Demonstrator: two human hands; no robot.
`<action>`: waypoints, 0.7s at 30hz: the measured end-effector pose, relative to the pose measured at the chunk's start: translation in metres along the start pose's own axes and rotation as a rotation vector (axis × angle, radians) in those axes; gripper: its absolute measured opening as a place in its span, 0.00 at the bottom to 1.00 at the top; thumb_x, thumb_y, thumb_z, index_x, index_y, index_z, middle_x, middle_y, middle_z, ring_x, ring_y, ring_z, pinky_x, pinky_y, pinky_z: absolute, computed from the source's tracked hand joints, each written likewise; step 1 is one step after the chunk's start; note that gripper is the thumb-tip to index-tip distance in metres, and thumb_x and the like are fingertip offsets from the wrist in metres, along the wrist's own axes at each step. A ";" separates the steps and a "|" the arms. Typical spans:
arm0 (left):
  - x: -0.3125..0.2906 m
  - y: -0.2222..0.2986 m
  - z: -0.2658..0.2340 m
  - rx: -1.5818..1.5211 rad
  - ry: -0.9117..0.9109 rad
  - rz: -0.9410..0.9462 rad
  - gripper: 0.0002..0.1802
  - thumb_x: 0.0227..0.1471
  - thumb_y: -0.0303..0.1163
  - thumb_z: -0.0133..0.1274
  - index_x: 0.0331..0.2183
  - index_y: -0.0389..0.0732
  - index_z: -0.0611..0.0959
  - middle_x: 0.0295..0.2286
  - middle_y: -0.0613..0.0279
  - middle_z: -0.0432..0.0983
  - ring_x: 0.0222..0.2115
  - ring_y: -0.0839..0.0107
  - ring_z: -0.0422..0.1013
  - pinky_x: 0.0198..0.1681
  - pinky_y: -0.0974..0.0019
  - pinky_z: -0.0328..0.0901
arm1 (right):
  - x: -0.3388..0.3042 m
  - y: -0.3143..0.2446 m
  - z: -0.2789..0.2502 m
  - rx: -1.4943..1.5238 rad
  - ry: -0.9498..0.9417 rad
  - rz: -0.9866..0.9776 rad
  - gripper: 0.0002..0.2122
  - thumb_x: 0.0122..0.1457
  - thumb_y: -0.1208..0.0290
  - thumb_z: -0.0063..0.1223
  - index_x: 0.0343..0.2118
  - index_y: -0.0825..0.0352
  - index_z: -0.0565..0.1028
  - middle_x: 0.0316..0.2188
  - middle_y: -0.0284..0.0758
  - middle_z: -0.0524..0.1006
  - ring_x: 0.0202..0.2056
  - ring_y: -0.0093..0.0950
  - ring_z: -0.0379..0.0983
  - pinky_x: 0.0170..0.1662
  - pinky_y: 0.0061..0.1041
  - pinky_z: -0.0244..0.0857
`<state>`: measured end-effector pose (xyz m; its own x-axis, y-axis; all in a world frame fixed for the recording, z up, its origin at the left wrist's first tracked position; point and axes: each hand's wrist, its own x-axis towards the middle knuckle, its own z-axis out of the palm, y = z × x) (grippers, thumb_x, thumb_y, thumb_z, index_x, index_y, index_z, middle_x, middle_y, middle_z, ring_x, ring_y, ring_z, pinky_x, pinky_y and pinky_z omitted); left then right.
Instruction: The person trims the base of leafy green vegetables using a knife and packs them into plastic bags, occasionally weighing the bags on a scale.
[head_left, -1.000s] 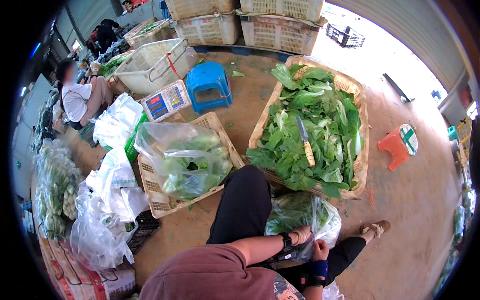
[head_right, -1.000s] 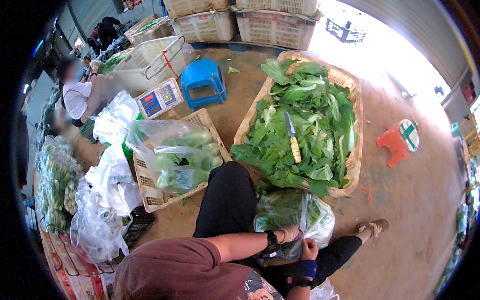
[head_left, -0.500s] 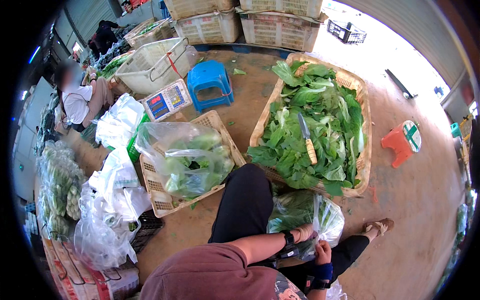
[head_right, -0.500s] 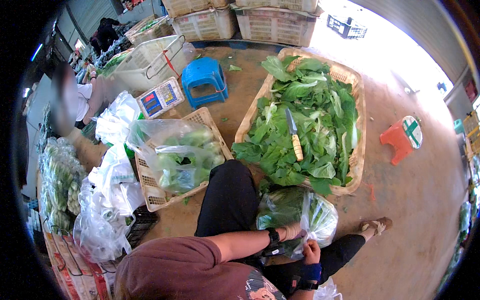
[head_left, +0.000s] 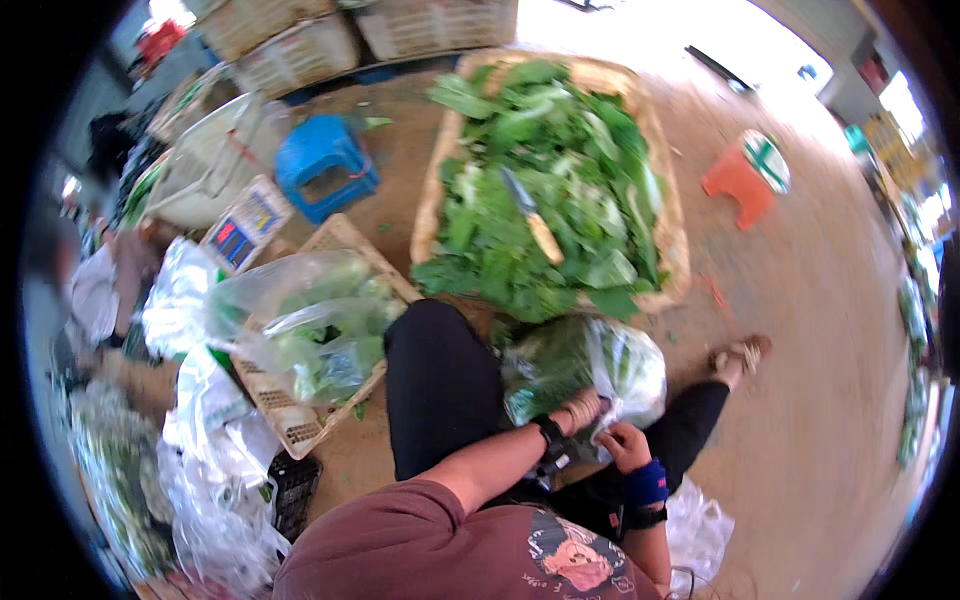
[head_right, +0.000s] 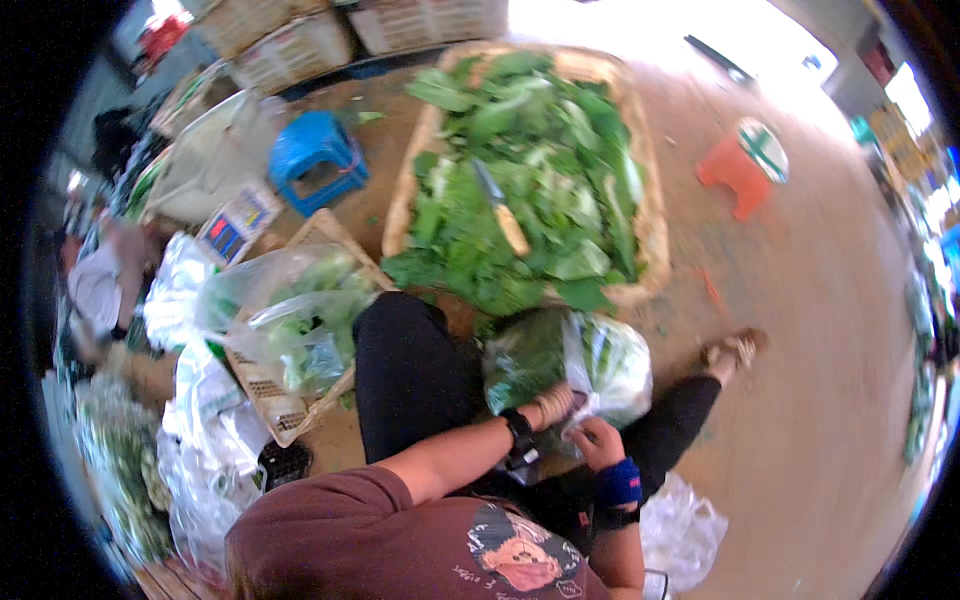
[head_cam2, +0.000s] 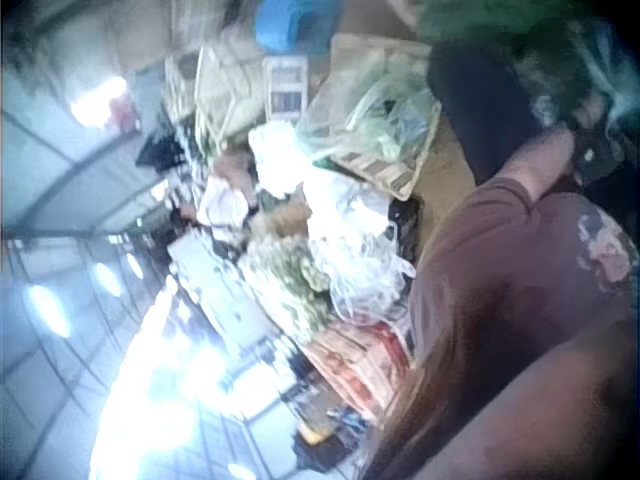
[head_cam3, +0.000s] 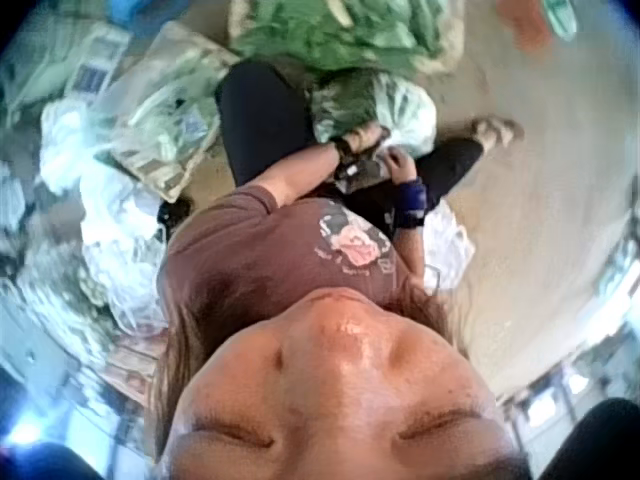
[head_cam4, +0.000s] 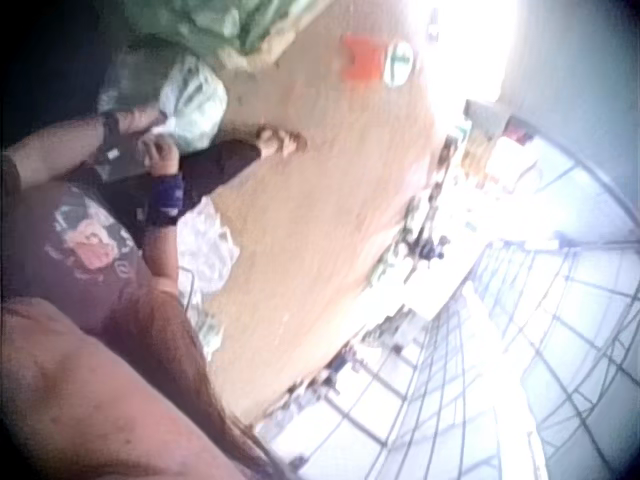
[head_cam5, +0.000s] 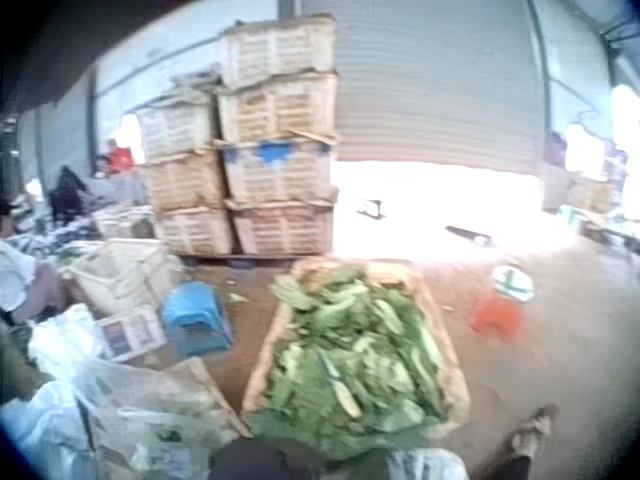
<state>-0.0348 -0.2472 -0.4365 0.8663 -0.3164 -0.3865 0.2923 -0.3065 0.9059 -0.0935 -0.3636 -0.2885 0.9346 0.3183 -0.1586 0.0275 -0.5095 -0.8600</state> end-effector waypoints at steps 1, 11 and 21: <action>-0.002 -0.026 -0.012 -0.123 0.130 0.070 0.15 0.37 0.41 0.52 0.22 0.38 0.79 0.22 0.48 0.74 0.25 0.56 0.72 0.28 0.60 0.65 | 0.010 -0.030 0.006 0.049 -0.031 -0.113 0.12 0.53 0.66 0.48 0.20 0.70 0.70 0.15 0.31 0.67 0.17 0.22 0.61 0.22 0.21 0.55; -0.033 0.035 -0.034 -0.089 -0.263 0.139 0.12 0.40 0.31 0.54 0.33 0.45 0.79 0.29 0.57 0.76 0.31 0.66 0.71 0.36 0.66 0.64 | -0.016 -0.045 -0.031 0.035 0.066 0.001 0.11 0.53 0.67 0.49 0.22 0.71 0.73 0.16 0.29 0.67 0.20 0.21 0.63 0.25 0.23 0.57; -0.034 0.060 -0.057 -0.588 -0.186 -0.192 0.07 0.46 0.30 0.50 0.20 0.39 0.77 0.13 0.72 0.66 0.17 0.82 0.59 0.22 0.75 0.56 | -0.010 0.019 -0.027 0.827 0.661 0.424 0.13 0.56 0.65 0.47 0.19 0.67 0.71 0.15 0.24 0.66 0.16 0.13 0.55 0.20 0.13 0.48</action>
<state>-0.0240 -0.2040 -0.3592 0.7073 -0.4712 -0.5270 0.6541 0.1537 0.7406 -0.0926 -0.3983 -0.2901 0.8235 -0.3620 -0.4368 -0.3481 0.2856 -0.8929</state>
